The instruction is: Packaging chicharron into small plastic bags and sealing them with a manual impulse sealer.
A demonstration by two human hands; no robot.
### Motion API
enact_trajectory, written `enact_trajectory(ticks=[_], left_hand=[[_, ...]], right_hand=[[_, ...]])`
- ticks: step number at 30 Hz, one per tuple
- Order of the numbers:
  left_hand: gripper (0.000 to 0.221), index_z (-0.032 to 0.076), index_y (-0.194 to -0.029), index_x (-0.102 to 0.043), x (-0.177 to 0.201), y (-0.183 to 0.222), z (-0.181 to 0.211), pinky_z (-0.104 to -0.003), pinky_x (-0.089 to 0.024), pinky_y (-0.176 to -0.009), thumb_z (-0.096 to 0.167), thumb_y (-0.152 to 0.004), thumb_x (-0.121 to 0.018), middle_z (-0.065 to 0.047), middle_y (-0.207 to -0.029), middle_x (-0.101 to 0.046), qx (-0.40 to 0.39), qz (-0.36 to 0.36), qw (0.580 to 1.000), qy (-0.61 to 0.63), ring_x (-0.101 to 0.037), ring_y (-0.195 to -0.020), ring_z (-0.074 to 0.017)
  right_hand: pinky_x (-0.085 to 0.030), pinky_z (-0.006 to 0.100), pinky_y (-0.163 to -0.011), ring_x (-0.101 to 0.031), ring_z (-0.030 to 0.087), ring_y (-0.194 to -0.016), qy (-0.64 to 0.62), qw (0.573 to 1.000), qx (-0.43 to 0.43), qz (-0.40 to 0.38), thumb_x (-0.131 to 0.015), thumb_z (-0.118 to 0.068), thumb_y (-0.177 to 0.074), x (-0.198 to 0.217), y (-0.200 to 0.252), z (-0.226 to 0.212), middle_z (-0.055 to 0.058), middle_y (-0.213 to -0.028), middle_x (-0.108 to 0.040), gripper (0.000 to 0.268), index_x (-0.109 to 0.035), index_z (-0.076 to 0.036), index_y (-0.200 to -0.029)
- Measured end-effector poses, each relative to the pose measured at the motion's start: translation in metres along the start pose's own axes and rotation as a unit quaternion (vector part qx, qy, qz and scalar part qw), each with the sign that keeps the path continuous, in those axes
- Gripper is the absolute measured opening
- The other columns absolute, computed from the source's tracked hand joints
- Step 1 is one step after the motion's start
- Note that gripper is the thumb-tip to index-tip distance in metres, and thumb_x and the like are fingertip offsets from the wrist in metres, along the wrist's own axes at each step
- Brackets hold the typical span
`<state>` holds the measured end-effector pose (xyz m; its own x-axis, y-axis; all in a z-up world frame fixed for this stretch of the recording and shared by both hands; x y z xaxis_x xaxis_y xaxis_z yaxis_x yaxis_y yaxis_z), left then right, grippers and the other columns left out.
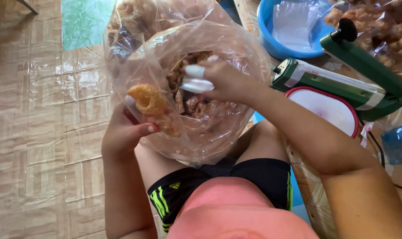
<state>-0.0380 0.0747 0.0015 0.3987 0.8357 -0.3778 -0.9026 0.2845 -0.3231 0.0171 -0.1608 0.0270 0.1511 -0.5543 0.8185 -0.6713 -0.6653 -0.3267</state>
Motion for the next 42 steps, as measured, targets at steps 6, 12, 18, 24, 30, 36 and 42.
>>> enact_trajectory(ticks=[6, 12, 18, 24, 30, 36, 42], left_hand=[[0.033, 0.0, -0.08, -0.05, -0.003, 0.015, 0.014, -0.028, -0.054, -0.058, -0.004, -0.061, -0.076, -0.006, -0.065, -0.055, 0.016, 0.103, 0.991, -0.084, -0.06, -0.061, -0.0147], [0.036, 0.0, -0.092, -0.054, -0.004, 0.021, 0.02, -0.03, -0.054, -0.063, 0.002, -0.062, -0.075, -0.007, -0.077, -0.059, 0.034, 0.167, 0.976, -0.139, -0.062, -0.071, -0.0151], [0.039, 0.0, -0.095, -0.055, -0.009, 0.025, 0.018, -0.032, -0.054, -0.068, 0.004, -0.062, -0.076, -0.007, -0.08, -0.059, 0.051, 0.172, 0.974, -0.137, -0.06, -0.076, -0.0147], [0.039, 0.0, -0.094, -0.055, -0.021, 0.017, 0.027, -0.031, -0.054, -0.065, 0.003, -0.062, -0.077, -0.007, -0.079, -0.059, 0.045, 0.171, 0.971, -0.159, -0.061, -0.074, -0.015], [0.04, 0.0, -0.093, -0.055, -0.031, 0.014, 0.02, -0.031, -0.054, -0.065, 0.003, -0.06, -0.078, -0.007, -0.078, -0.059, 0.047, 0.162, 0.976, -0.14, -0.06, -0.074, -0.0144], [0.036, 0.001, -0.091, -0.055, -0.024, 0.021, 0.032, -0.028, -0.051, -0.071, 0.006, -0.063, -0.077, -0.006, -0.079, -0.058, 0.037, 0.181, 0.965, -0.186, -0.058, -0.077, -0.0125], [0.041, 0.001, -0.091, -0.058, -0.037, 0.008, 0.017, -0.028, -0.051, -0.072, 0.004, -0.058, -0.081, -0.009, -0.078, -0.06, 0.037, 0.151, 0.972, -0.176, -0.06, -0.076, -0.0166]], right_hand=[[-0.051, 0.042, -0.07, -0.057, 0.038, -0.086, 0.282, 0.958, -0.045, -0.006, -0.074, -0.013, -0.064, -0.032, -0.014, 0.034, 0.014, -0.109, -0.053, 0.036, -0.064, -0.002, -0.096], [-0.042, 0.029, -0.068, -0.053, 0.012, -0.069, 0.32, 0.918, 0.223, 0.074, -0.058, -0.024, -0.073, -0.087, -0.038, 0.055, -0.011, -0.063, -0.052, 0.015, -0.05, -0.026, -0.06], [-0.03, 0.044, -0.086, -0.049, 0.016, -0.087, 0.365, 0.92, 0.133, -0.047, -0.059, -0.035, -0.072, -0.147, -0.038, 0.102, -0.01, -0.07, -0.06, 0.009, -0.057, -0.026, -0.07], [-0.035, 0.039, -0.079, -0.056, 0.02, -0.082, 0.292, 0.944, 0.119, -0.096, -0.06, -0.027, -0.071, -0.096, -0.043, 0.058, -0.003, -0.065, -0.061, 0.008, -0.061, -0.02, -0.067], [-0.033, 0.04, -0.093, -0.053, 0.014, -0.096, 0.298, 0.944, 0.107, -0.09, -0.058, -0.026, -0.075, -0.141, -0.033, 0.093, -0.009, -0.069, -0.061, 0.002, -0.057, -0.028, -0.076], [-0.044, 0.049, -0.077, -0.058, 0.037, -0.082, 0.103, 0.989, 0.08, -0.076, -0.066, -0.017, -0.064, -0.04, -0.032, 0.011, 0.018, -0.069, -0.061, 0.017, -0.061, -0.001, -0.07], [-0.042, 0.049, -0.076, -0.056, 0.044, -0.08, 0.06, 0.997, 0.025, 0.052, -0.066, -0.019, -0.069, 0.046, 0.002, -0.004, 0.021, -0.067, -0.056, 0.02, -0.059, -0.002, -0.077]])
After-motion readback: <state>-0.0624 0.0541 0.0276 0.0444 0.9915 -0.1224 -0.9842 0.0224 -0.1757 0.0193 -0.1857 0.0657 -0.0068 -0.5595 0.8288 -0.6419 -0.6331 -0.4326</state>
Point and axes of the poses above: each hand's wrist, its own y-axis away from the middle knuckle, its own x-axis out of the back of the hand, z = x × y, the point moved 1 cm from there along -y, towards the middle knuckle
